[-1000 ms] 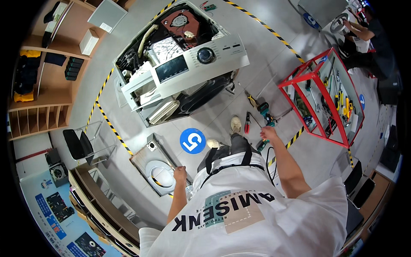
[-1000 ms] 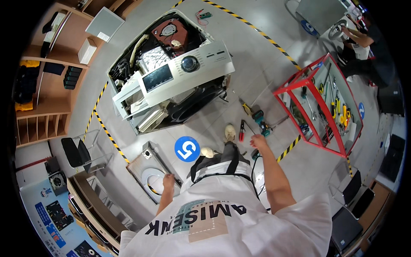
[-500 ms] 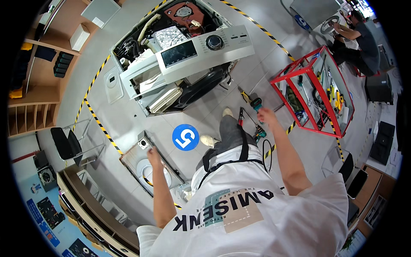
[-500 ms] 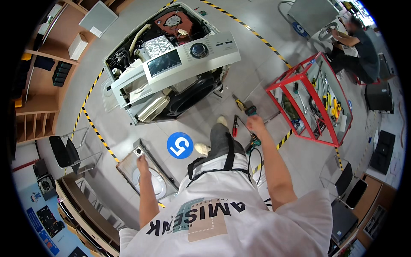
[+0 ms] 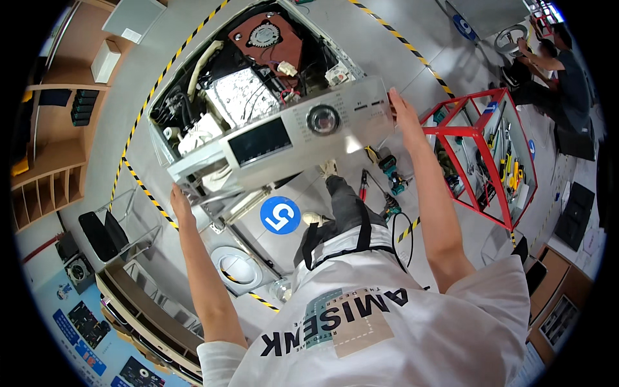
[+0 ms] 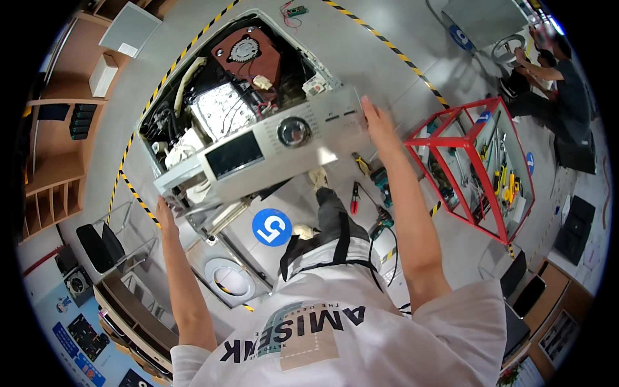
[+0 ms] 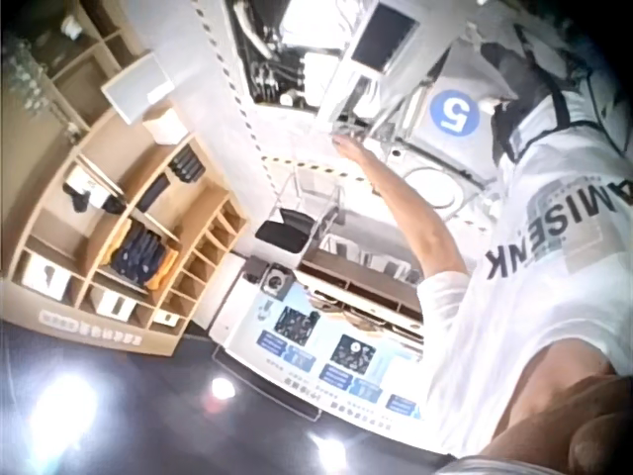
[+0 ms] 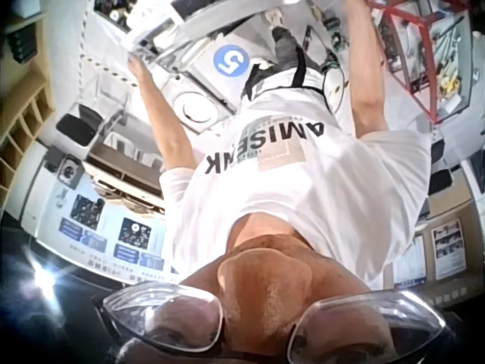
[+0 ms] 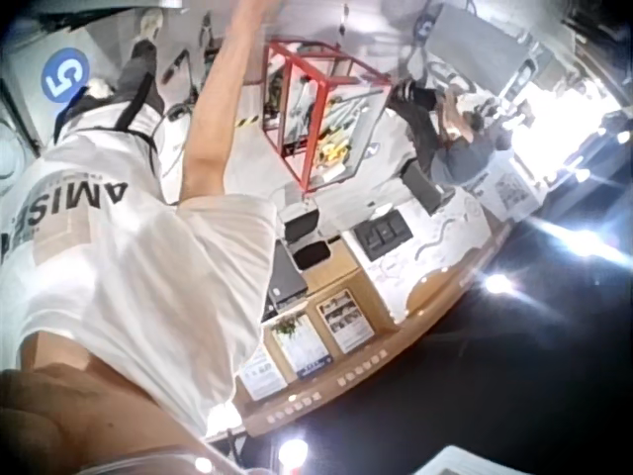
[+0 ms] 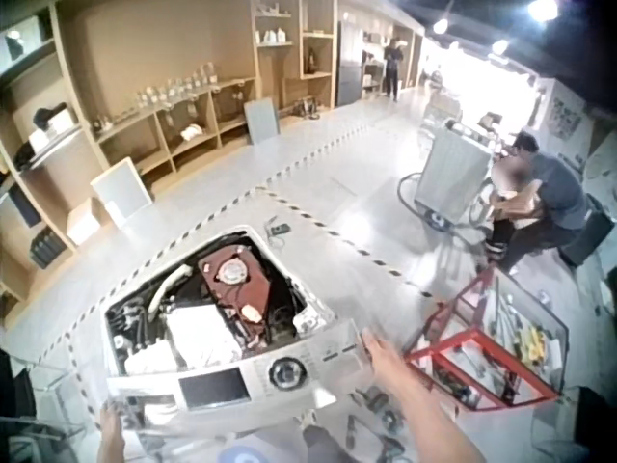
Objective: The person uses a power drill to remove bolts from the frame of a washing machine, detaches a wiring connector by hand, and lifts the front panel away from the appliance.
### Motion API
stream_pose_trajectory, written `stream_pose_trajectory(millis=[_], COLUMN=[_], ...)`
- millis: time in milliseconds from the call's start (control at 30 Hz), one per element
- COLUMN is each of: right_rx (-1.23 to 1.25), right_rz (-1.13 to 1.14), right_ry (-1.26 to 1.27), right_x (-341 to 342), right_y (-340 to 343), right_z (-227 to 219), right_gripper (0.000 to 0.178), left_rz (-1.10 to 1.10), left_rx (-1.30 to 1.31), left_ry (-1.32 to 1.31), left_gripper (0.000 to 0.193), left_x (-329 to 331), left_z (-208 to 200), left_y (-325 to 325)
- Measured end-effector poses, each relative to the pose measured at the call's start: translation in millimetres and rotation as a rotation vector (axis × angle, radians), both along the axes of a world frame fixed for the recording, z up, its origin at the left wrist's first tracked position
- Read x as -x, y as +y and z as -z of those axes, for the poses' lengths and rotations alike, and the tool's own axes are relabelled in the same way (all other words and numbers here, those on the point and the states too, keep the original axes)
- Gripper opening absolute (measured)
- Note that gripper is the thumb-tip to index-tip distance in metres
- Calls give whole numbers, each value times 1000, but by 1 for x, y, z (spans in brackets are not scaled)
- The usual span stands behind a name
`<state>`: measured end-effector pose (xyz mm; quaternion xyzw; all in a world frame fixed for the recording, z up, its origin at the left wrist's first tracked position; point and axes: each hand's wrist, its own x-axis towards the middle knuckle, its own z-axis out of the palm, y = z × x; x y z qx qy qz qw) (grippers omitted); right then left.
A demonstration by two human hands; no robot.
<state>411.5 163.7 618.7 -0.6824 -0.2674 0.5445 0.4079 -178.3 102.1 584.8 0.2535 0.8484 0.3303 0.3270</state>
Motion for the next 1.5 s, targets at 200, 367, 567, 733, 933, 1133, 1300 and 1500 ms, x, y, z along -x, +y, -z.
stream_pose_trajectory(millis=[200,367,567,733,933,1133,1300,1500], right_rx=[45,20,0,85,-65,24,-75,46], right_rz=[-38,-43,10,260,357,367,377,421], right_ry=[221,307,315,278,589,517,516,641], right_x=[5,4,6,-1,-14,-23,-25,-29], right_y=[13,16,13,-1,-6,-17,-29,-32], right_z=[-1,-3,4,8,12,26,43,58], right_gripper=[46,38,39,46,68,55,52,42], left_rz=[-192,-237,-486,-443,-431,-480,-712,-799], left_rx=[74,-21,-124,-345,-561,-495,-364,-467], left_ry=[-192,-212,-218,-184,-126,-243,-193,-475], left_gripper=[51,49,55,57,59,57,64,48], left_x=[-19,-23,-41,-43,-90,-103,-147,-144], left_z=[-5,7,-25,-51,-94,-119,-141,-142], left_y=[30,35,36,38,32,-10,-17,-66])
